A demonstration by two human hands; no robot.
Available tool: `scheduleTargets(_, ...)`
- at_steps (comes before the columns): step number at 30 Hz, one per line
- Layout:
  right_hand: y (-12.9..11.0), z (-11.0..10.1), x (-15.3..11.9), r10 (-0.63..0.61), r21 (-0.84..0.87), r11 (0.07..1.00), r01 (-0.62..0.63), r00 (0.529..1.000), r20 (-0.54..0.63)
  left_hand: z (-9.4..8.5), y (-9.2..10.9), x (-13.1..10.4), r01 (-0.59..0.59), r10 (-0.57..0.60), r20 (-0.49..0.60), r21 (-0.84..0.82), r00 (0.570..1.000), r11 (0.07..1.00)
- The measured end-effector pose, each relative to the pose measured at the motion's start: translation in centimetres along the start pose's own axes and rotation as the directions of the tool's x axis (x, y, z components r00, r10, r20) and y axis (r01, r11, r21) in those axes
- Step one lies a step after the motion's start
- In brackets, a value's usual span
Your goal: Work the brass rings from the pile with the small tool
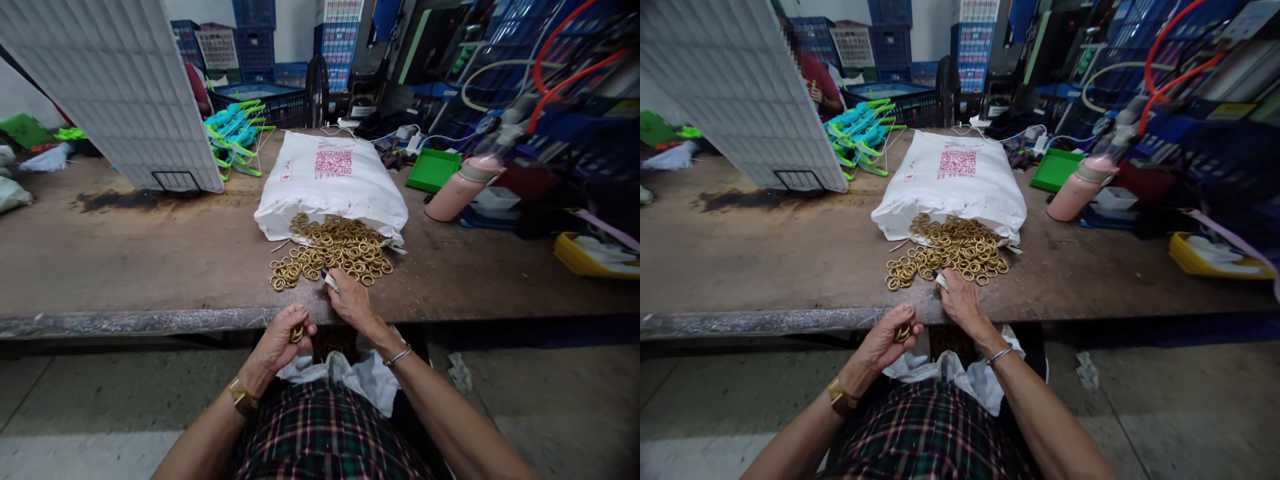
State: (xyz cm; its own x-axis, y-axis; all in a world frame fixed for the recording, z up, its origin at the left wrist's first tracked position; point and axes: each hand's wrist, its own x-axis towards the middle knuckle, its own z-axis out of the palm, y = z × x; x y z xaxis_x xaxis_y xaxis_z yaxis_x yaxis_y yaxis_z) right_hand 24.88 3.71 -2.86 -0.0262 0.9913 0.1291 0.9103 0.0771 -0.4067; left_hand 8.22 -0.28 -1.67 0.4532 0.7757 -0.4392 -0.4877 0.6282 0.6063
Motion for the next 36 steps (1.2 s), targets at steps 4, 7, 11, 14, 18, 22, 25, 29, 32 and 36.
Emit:
scheduleTargets(4, -0.7, -0.3, -1.3, -0.081, 0.255, 0.964, 0.078, 0.997, 0.001, 0.6, -0.3, 0.5, -0.106, 0.133, -0.107, 0.221, 0.985, 0.97)
scheduleTargets(7, -1.6, -0.8, -2.3, -0.175, 0.398, 0.903, 0.164, 0.985, -0.011, 0.6, -0.6, 0.8, -0.139, 0.204, -0.129, 0.394, 0.97, 0.909)
scheduleTargets(11, -2.6, -1.0, -3.1, -0.144, 0.544, 0.833, 0.097, 0.989, 0.045, 0.6, -0.7, 0.7, -0.155, 0.251, -0.116, 0.528, 0.961, 0.835)
scheduleTargets(14, -3.0, -1.1, -3.2, -0.039, 0.615, 0.788, -0.027, 0.995, 0.094, 0.9, -0.6, 0.3, -0.237, 0.357, -0.087, 0.599, 0.93, 0.765)
scheduleTargets(18, -3.1, -1.2, -3.2, 0.05, 0.639, 0.75, -0.171, 0.978, 0.203, 1.0, -0.6, -0.2, -0.385, 0.561, 0.018, 0.745, 0.827, 0.544)
scheduleTargets(22, -3.0, -0.8, -3.5, 0.047, 0.7, 0.656, -0.283, 0.941, 0.336, 0.8, -0.7, -0.2, -0.445, 0.626, 0.101, 0.789, 0.774, 0.424)
scheduleTargets(25, -3.0, -0.6, -3.6, 0.064, 0.729, 0.611, -0.309, 0.937, 0.344, 0.8, -0.8, -0.3, -0.429, 0.585, 0.089, 0.769, 0.806, 0.474)
scheduleTargets(29, -3.2, -0.8, -3.4, 0.073, 0.726, 0.633, -0.269, 0.954, 0.29, 0.8, -0.9, -0.3, -0.299, 0.378, 0.011, 0.636, 0.926, 0.712)
scheduleTargets(32, -3.3, -0.8, -3.3, 0.08, 0.711, 0.655, -0.255, 0.96, 0.27, 0.7, -1.0, -0.3, -0.191, 0.235, -0.017, 0.524, 0.972, 0.83)
scheduleTargets(36, -2.9, -0.6, -3.3, 0.092, 0.697, 0.672, -0.249, 0.963, 0.255, 0.6, -1.1, -0.3, -0.138, 0.158, -0.014, 0.416, 0.987, 0.899)
